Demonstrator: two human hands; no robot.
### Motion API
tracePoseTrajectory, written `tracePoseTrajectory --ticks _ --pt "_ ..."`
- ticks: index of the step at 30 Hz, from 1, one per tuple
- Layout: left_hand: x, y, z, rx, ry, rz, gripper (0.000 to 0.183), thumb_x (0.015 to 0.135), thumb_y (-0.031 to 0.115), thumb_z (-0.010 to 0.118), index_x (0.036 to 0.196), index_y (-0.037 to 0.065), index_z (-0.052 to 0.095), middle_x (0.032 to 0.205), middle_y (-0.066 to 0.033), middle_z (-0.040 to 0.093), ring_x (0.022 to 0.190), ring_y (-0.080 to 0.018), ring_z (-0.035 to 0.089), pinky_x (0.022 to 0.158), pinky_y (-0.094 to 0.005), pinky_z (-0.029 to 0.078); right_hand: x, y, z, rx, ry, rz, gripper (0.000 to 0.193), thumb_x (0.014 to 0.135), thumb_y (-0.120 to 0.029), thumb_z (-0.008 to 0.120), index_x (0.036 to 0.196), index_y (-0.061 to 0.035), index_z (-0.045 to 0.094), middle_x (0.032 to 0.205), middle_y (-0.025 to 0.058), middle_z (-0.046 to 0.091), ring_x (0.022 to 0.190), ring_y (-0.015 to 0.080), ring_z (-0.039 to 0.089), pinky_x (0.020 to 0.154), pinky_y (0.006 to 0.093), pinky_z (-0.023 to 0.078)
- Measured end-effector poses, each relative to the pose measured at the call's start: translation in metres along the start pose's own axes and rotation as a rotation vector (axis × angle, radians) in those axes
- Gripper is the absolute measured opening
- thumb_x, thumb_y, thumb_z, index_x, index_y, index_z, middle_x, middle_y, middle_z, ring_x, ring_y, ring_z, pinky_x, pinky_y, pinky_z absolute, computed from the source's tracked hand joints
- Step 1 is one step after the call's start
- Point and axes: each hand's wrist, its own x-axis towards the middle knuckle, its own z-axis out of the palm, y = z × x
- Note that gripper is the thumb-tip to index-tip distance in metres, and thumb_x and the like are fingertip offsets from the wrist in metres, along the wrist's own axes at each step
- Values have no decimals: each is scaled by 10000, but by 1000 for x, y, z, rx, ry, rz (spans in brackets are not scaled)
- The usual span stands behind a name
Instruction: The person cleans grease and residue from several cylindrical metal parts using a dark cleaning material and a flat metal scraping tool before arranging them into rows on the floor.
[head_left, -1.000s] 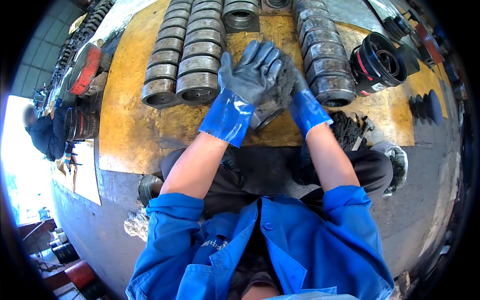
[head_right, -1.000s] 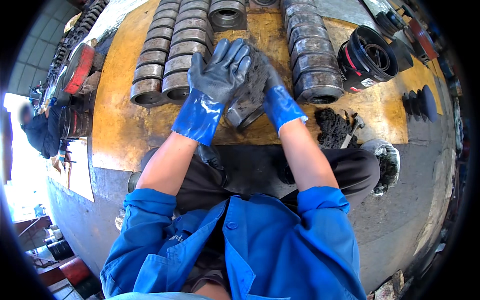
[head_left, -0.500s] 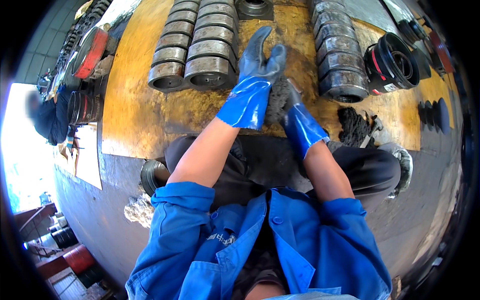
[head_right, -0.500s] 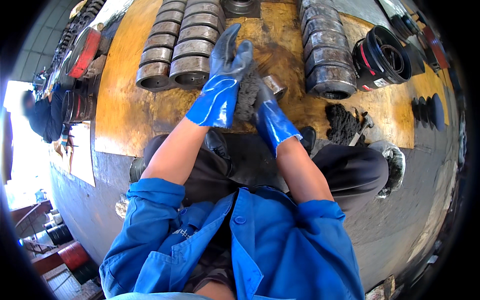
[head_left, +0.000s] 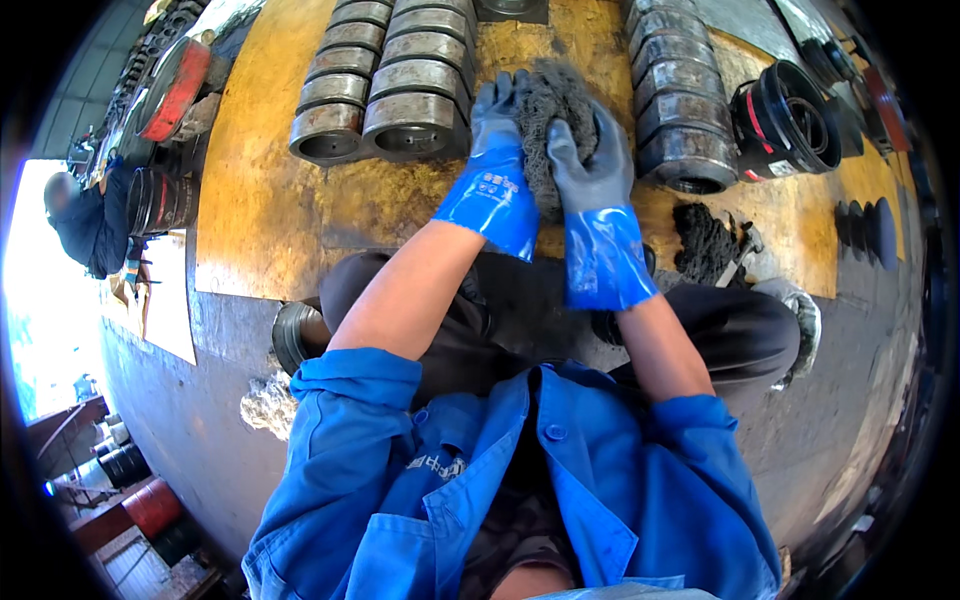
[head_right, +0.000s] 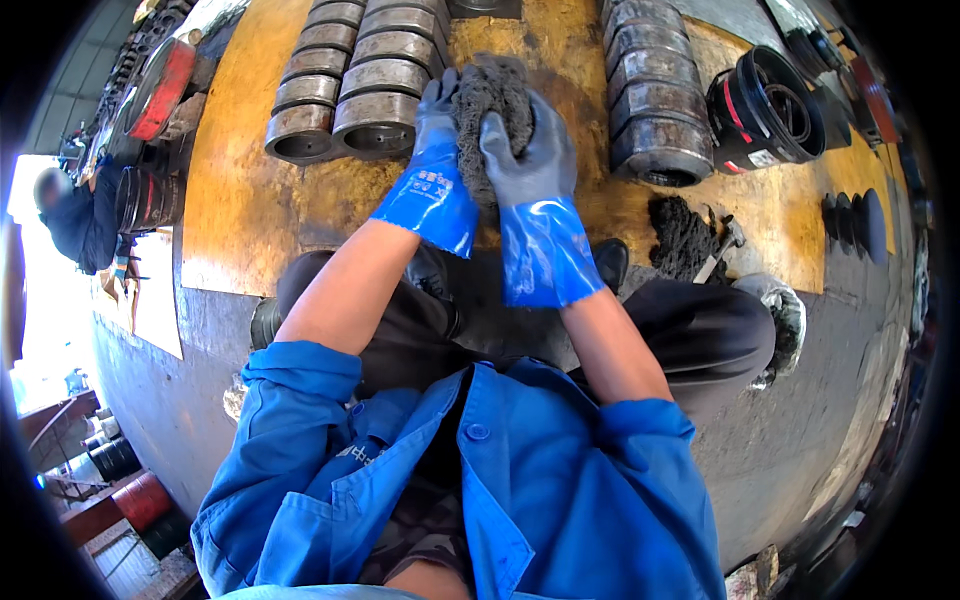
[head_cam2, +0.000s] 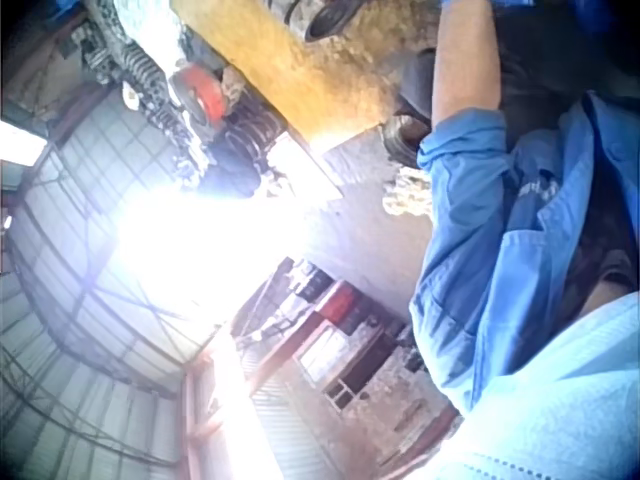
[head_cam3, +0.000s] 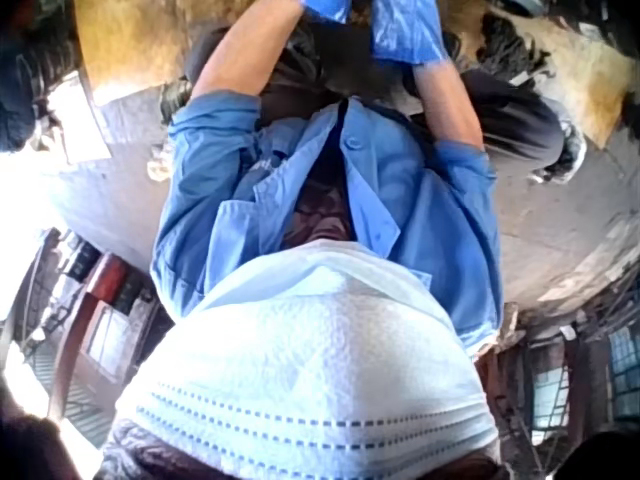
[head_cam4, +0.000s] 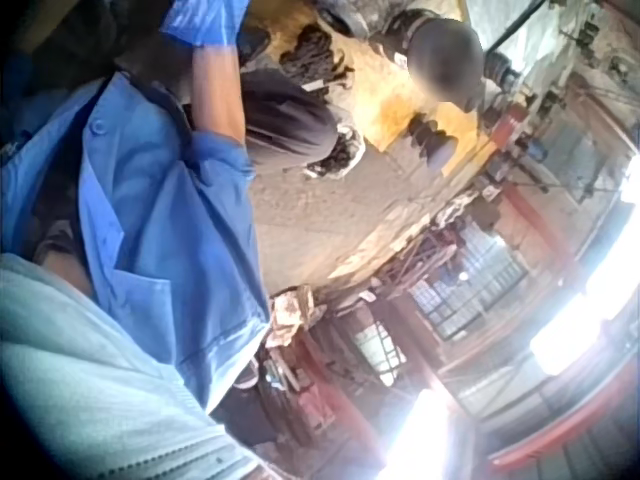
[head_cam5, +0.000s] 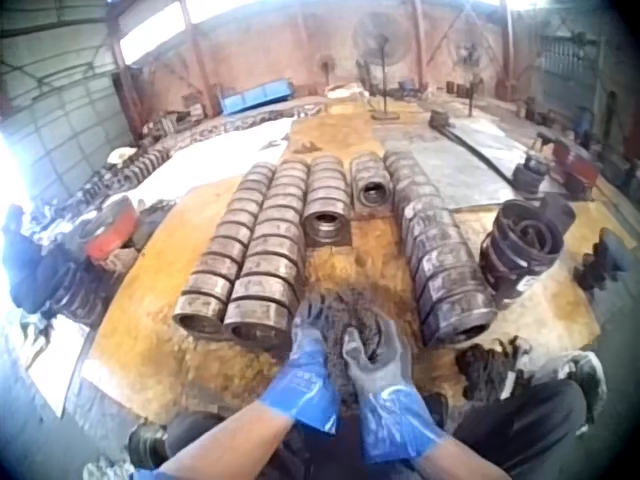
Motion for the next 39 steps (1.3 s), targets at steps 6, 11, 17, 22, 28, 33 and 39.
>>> tracePoseTrajectory --ticks 6,11,17,22,28,33,39 --pt "-23 50 -40 -10 -451 154 353 927 217 451 1257 141 552 1294 -105 545 1247 -270 465 1044 -408 355 29 19 -6 -332 16 -162 511 755 -398 746 1191 -159 625 1121 131 649 1000 291 633 863 387 509" --pt "-25 32 -34 -309 -310 13 343 889 185 525 1213 113 611 1209 -131 621 1154 -297 563 996 -390 434 54 72 -28 -342 89 -17 501 773 -424 703 1186 -150 626 957 147 654 963 333 629 863 422 496" --pt "-16 -22 -8 -669 -133 -290 444 823 156 591 1258 69 573 991 -104 691 904 -237 663 821 -325 509 -2 86 -19 -636 -312 98 599 776 -343 663 1316 -144 495 1279 136 540 1153 334 543 928 488 471" --pt "-20 -14 21 -1142 -30 -342 465 823 199 664 1230 -8 577 902 -129 677 823 -156 636 767 -259 501 -54 135 25 -772 -204 -190 598 726 -402 613 1265 -155 530 1386 79 420 1305 301 353 982 491 355" --pt "-37 -22 59 -973 131 -275 375 886 142 588 1207 -53 575 1002 -190 666 881 -208 642 793 -302 510 13 157 19 -814 -178 268 487 828 -392 637 1258 -174 569 1335 94 531 1249 298 474 992 506 394" --pt "-21 49 88 -806 149 -304 339 925 156 534 1212 -18 586 971 -130 667 851 -182 631 770 -305 509 63 235 -15 -206 -450 604 310 873 -256 572 1156 -134 616 1175 142 626 1075 287 596 902 419 465" --pt "1 90 141 -927 226 -435 278 926 127 469 1095 -41 611 1019 -225 654 920 -350 642 838 -389 506 40 321 -13 467 -576 707 417 856 -311 581 1238 -148 542 1270 182 524 1158 340 498 952 427 409"
